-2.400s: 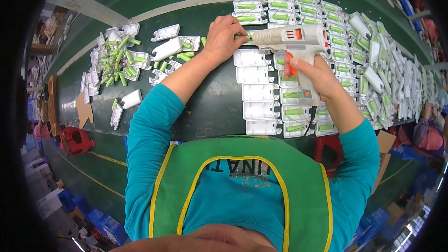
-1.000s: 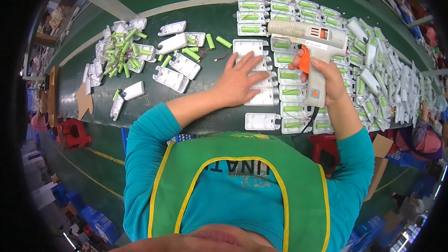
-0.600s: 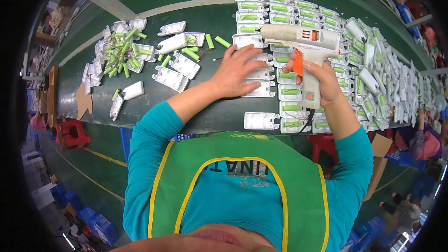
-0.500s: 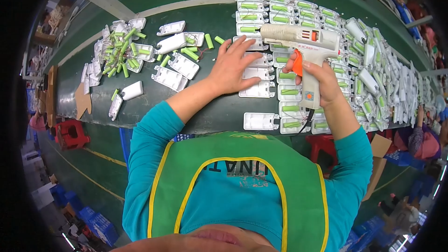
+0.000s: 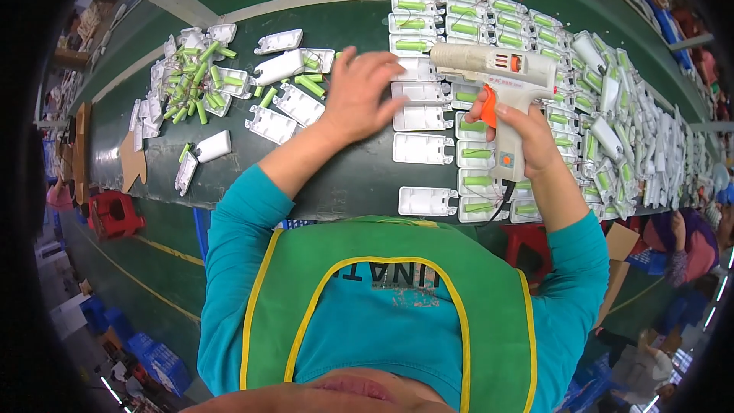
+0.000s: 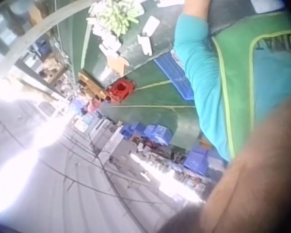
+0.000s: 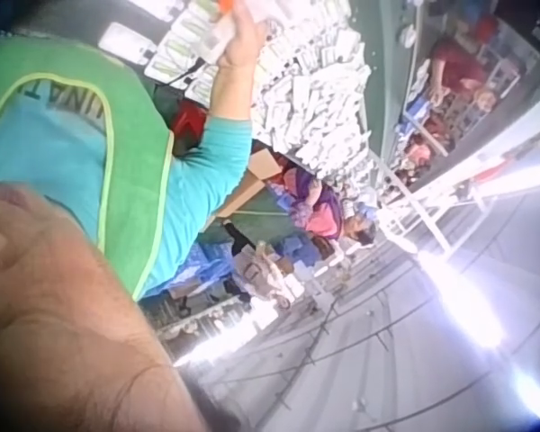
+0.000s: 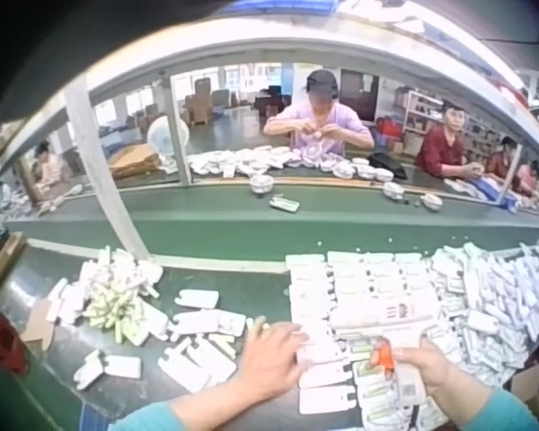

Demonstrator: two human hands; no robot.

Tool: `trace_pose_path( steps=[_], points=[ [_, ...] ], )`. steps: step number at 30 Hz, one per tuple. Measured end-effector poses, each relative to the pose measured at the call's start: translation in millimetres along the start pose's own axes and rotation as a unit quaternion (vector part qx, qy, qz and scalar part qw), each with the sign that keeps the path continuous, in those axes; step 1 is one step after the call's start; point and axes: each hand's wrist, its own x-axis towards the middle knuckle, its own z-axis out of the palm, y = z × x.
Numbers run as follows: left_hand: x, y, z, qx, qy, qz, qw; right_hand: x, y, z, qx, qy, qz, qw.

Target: The person assembles electronic components by gluing batteries into plastic housings on a production line. This is done by applying hot glue from a hot glue gun to secure the batteries inside the housings.

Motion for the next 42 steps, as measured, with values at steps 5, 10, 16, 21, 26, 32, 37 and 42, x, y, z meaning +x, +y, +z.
trace_pose_path(
  steps=[5, 10, 16, 21, 26, 32, 37, 42],
  points=[
    [4, -42, -14, 0.049, -0.092, -0.009, 0.995, 2, 11, 6, -0.016, 0.005, 0.046, 0.999],
    [12, -55, -17, 0.120, -0.142, 0.025, 0.982, 5, 12, 15, -0.043, -0.001, 0.084, 0.996],
    [22, -50, -23, 0.057, -0.107, -0.057, 0.991, 6, 7, 19, -0.074, 0.010, 0.079, 0.994],
    [28, -31, -22, -0.108, -0.066, -0.061, 0.990, 1, 8, 11, -0.095, 0.029, 0.062, 0.993],
    [31, -20, 11, -0.083, -0.027, -0.002, 0.996, -2, 7, 7, -0.107, 0.032, 0.077, 0.991],
    [33, -21, 33, -0.031, 0.010, 0.006, 0.999, -6, 6, -2, -0.030, 0.030, 0.078, 0.996],
    [37, -25, 35, -0.023, 0.013, -0.028, 0.999, -8, 14, -12, 0.014, -0.008, 0.059, 0.998],
    [38, -25, 40, -0.044, 0.010, -0.072, 0.996, -6, 14, -3, 0.004, 0.013, 0.057, 0.998]
  ],
)
